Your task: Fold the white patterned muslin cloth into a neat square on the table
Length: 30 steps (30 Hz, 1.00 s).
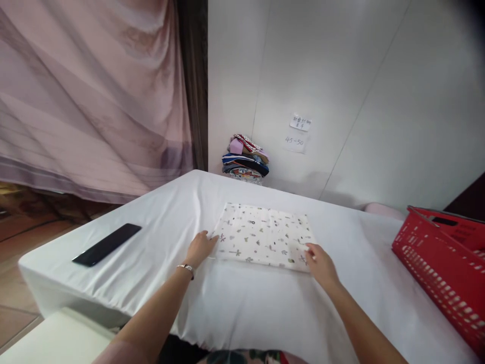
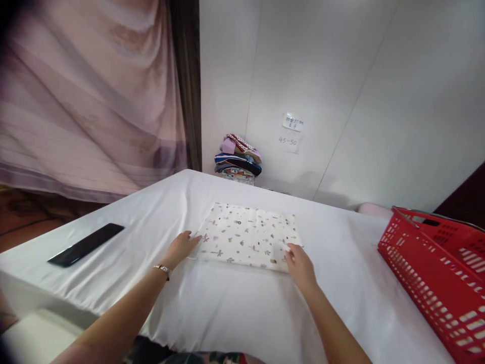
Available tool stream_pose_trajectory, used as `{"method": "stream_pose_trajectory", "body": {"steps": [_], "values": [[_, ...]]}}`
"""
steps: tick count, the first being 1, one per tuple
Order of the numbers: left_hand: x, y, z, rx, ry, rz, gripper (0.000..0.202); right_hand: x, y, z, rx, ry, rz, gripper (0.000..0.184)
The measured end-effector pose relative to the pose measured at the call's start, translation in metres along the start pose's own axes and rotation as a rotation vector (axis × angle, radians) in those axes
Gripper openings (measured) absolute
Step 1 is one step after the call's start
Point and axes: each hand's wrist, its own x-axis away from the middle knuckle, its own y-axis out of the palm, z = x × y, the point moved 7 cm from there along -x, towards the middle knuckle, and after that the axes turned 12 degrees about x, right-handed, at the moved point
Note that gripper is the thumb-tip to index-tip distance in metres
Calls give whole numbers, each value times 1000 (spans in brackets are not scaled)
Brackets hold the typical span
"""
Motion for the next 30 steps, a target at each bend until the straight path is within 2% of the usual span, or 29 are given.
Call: {"method": "stream_pose_trajectory", "body": {"steps": [2,4,7,9,13,16,20,23,27,30], "values": [[-11,6,3,13,-29,-35,52,-9,8,-45,-124,-193,49,34],[-19,10,4,35,-55,-87,39,-20,20,-79,-170,-286,73,36],[-24,11,6,75,-56,-135,25,-39,45,-110,-128,-299,31,43],[-24,10,7,105,-59,-139,21,-48,67,-120,-36,-269,-71,49],[-20,9,7,202,-85,-128,19,-52,108,-119,197,-215,-318,52],[-17,11,8,322,-119,-165,23,-55,117,-116,257,-210,-394,53],[-13,24,8,706,-242,-330,34,-66,106,-113,269,-173,-334,53],[-12,33,6,963,-367,-439,30,-67,108,-111,294,-176,-326,55],[-14,31,11,992,-380,-543,22,-62,119,-107,268,-186,-351,56],[-15,21,41,1011,-294,-633,25,-63,121,-106,178,-172,-333,54]]}}
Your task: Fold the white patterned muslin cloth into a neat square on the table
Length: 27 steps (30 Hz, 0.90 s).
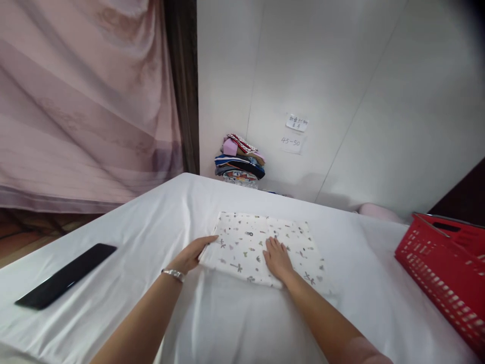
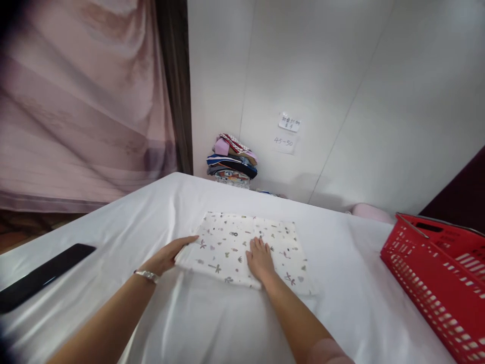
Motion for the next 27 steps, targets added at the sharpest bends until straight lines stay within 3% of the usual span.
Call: {"method": "stream_pose_trajectory", "body": {"steps": [3,5,7,9,11,14,16,18,22,25,27], "values": [[1,45,39,-154,123,-33,30,-3,-12,5,-276,24,62,52],[-4,90,65,-316,240,-2,32,-3,-28,17,-613,84,141,53],[-16,145,77,-516,326,34,35,-1,-44,36,-1005,153,204,60],[-33,209,62,-689,326,-82,35,6,-54,61,-1298,197,223,68],[-49,264,26,-753,288,-205,36,19,-58,92,-1404,247,227,74],[-62,310,-46,-717,226,-334,41,45,-45,135,-1364,344,120,82],[-61,316,-84,-639,224,-408,44,61,-29,151,-1339,386,-1,84],[-57,307,-101,-656,318,-415,39,70,-19,157,-1361,405,-65,80],[-38,266,-81,-883,708,-315,32,69,-15,151,-1534,378,-121,66],[-34,234,-66,-1036,862,-201,33,65,-21,152,-1600,362,-167,50],[-38,217,-65,-1124,885,-106,37,61,-27,159,-1568,367,-158,41]]}}
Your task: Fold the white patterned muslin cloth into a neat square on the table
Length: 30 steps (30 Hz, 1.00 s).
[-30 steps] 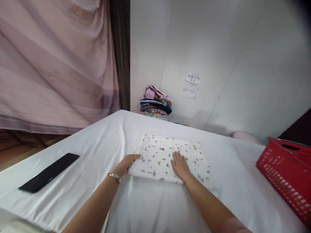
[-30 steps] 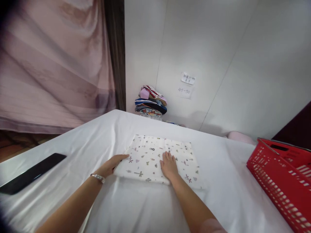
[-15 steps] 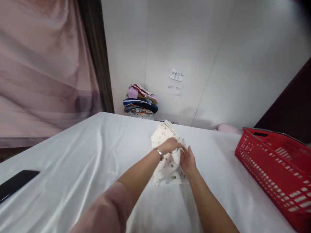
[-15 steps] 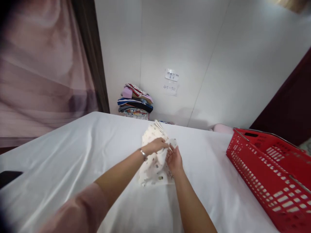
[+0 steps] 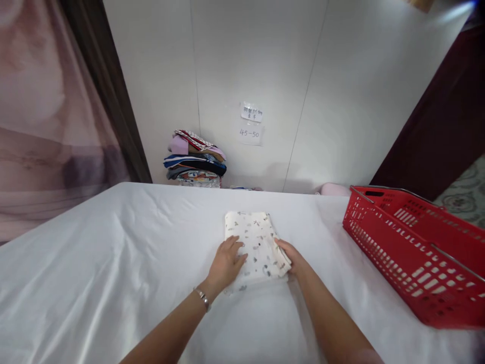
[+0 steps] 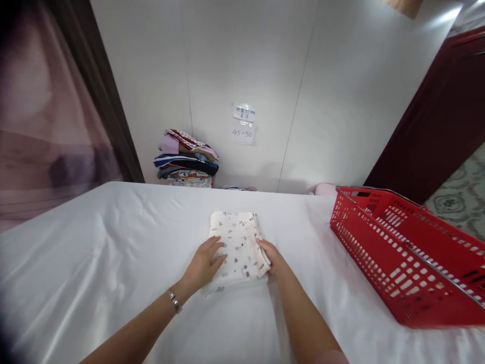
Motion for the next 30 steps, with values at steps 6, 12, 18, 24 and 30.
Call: {"method": "stream_pose_trajectory", "body": {"steps": [6,12,18,24,30], "values": [[2,22,-25,-20,-185,-80,55,-11,-27,-24,360,-36,254,24],[-2,32,-23,-29,-203,-146,54,-4,-44,-17,511,-25,393,26],[-2,31,-28,-8,-238,-161,51,-7,-52,-25,1078,16,460,37],[-14,25,-31,-80,-234,-59,54,-42,-49,-52,1245,55,465,42],[-14,33,-38,-68,-266,-97,52,-80,-45,-67,1250,67,525,47]]}}
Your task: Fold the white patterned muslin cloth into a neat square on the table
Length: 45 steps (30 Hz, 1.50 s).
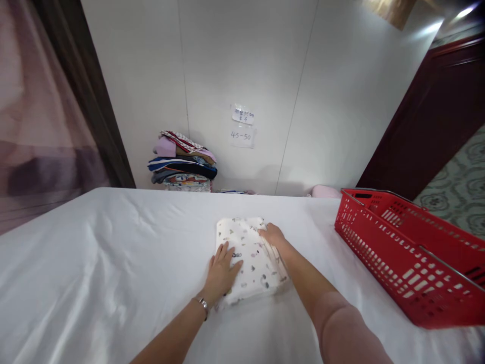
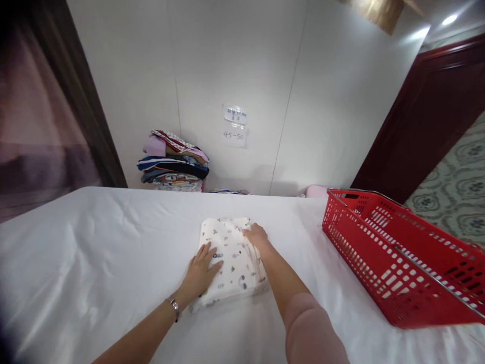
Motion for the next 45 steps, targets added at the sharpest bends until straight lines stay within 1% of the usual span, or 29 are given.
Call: {"method": "stream_pose_trajectory", "body": {"steps": [3,5,8,11,14,18,21,27,31,33,36,40,42,45], "values": [[1,-1,-2,34,17,24,53,-7,1,-6,-11,0,37,45],[-1,-2,-3,39,27,56,54,-8,3,-8,-38,-25,57,43],[-4,-5,-7,29,-7,109,61,-7,3,-8,-77,-65,107,43],[-6,-3,-11,9,-46,83,64,-6,4,-3,-19,-45,110,42],[-6,-1,-12,-4,-38,66,63,-9,3,-2,36,-34,102,39],[-5,-2,-17,39,-49,90,61,-15,-4,-9,58,-75,182,37],[-5,-3,-23,105,-65,134,61,-26,-3,-14,-21,-93,219,35],[-6,-4,-29,179,-27,218,54,-48,7,-10,-134,-4,181,22],[-7,-5,-30,217,3,247,51,-49,3,-1,-165,57,269,25],[-7,-4,-30,220,15,242,51,-47,2,5,-161,85,289,24],[-6,-3,-31,226,16,240,51,-46,6,10,-139,107,250,20],[-10,-8,-34,256,-16,260,54,-46,9,10,-97,103,196,25],[-18,-16,-36,260,-80,257,58,-45,10,10,-71,107,161,28],[-35,-26,-39,283,-246,205,65,-40,12,11,-32,116,105,34]]}}
